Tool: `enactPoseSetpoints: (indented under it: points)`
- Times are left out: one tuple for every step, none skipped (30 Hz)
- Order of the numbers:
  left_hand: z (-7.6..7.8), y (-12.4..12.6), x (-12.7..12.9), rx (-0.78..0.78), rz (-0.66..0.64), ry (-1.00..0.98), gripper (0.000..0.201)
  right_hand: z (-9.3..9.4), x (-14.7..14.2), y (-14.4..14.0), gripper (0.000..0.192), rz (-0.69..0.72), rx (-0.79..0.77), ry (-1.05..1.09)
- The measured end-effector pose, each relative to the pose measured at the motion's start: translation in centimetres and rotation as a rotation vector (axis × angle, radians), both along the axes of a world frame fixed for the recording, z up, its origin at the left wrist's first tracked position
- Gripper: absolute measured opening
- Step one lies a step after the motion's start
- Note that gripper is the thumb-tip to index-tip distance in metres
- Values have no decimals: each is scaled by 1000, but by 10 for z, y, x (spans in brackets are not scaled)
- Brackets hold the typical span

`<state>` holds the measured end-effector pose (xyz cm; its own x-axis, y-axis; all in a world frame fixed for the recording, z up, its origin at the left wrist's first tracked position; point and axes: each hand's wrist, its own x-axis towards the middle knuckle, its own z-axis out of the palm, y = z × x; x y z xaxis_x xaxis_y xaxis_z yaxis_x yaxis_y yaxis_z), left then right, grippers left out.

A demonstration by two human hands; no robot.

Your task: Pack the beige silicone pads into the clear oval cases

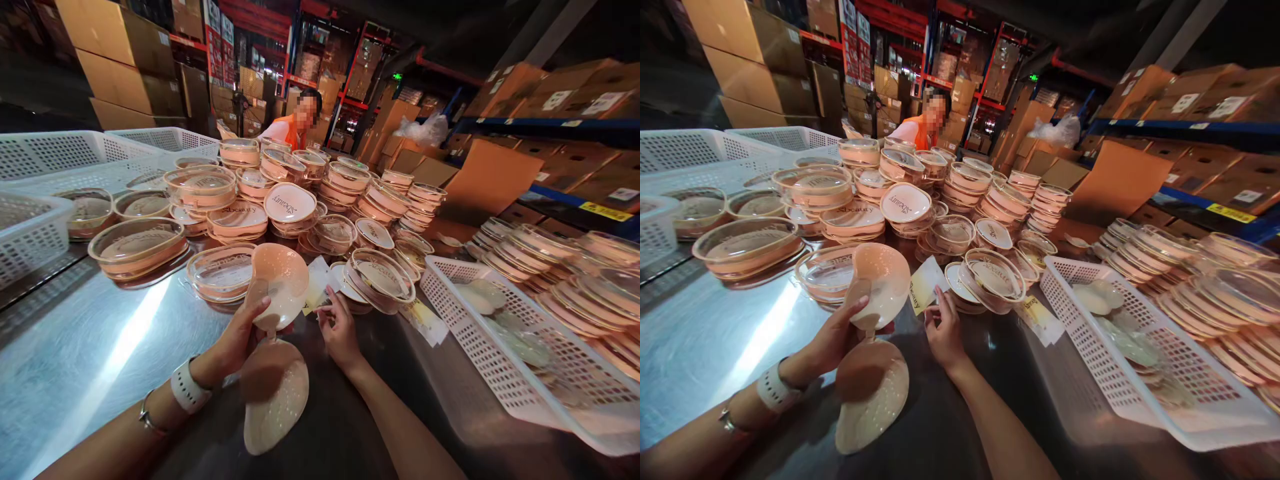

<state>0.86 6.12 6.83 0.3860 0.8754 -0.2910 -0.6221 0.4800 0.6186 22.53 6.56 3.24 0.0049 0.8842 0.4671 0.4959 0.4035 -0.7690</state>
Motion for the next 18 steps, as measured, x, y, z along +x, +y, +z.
enactPoseSetpoints:
  points:
    - [1, 0, 2, 32, 95, 81, 46, -1, 0, 0, 49, 6, 8, -5]
    - [2, 1, 4, 70, 175, 140, 46, -2, 0, 0, 48, 11, 16, -8]
    - [2, 1, 6, 100, 219, 175, 47, -2, 0, 0, 48, 13, 22, -11]
    - [2, 2, 7, 112, 224, 190, 49, -3, 0, 0, 48, 14, 25, -13]
    - [2, 2, 7, 107, 206, 191, 52, -3, 0, 0, 48, 14, 27, -16]
    - [2, 2, 7, 90, 183, 185, 53, -3, 0, 0, 48, 15, 29, -20]
    - [3, 2, 6, 67, 167, 177, 54, -3, 0, 0, 48, 17, 29, -24]
    - [3, 2, 6, 43, 158, 169, 54, -3, 0, 0, 48, 19, 29, -28]
    - [4, 2, 5, 16, 150, 162, 54, -2, 0, 0, 48, 20, 28, -30]
    - [5, 2, 5, -12, 143, 152, 53, -2, 0, 0, 48, 21, 26, -30]
    - [7, 2, 4, -40, 135, 139, 51, -3, 0, 0, 48, 21, 24, -30]
    - [8, 2, 4, -63, 125, 124, 50, -3, 0, 0, 49, 22, 23, -29]
    - [9, 2, 4, -75, 121, 106, 49, -3, 0, 0, 49, 22, 23, -27]
    - [9, 2, 4, -79, 121, 88, 49, -4, 0, 0, 49, 23, 21, -23]
    - [9, 2, 5, -78, 122, 73, 49, -4, 0, 0, 49, 25, 17, -18]
    - [9, 2, 5, -79, 123, 62, 49, -5, 0, 0, 49, 28, 13, -13]
    - [9, 2, 5, -82, 125, 56, 49, -6, 0, 1, 49, 30, 9, -9]
    - [9, 2, 5, -88, 126, 52, 48, -6, 0, 1, 50, 32, 8, -9]
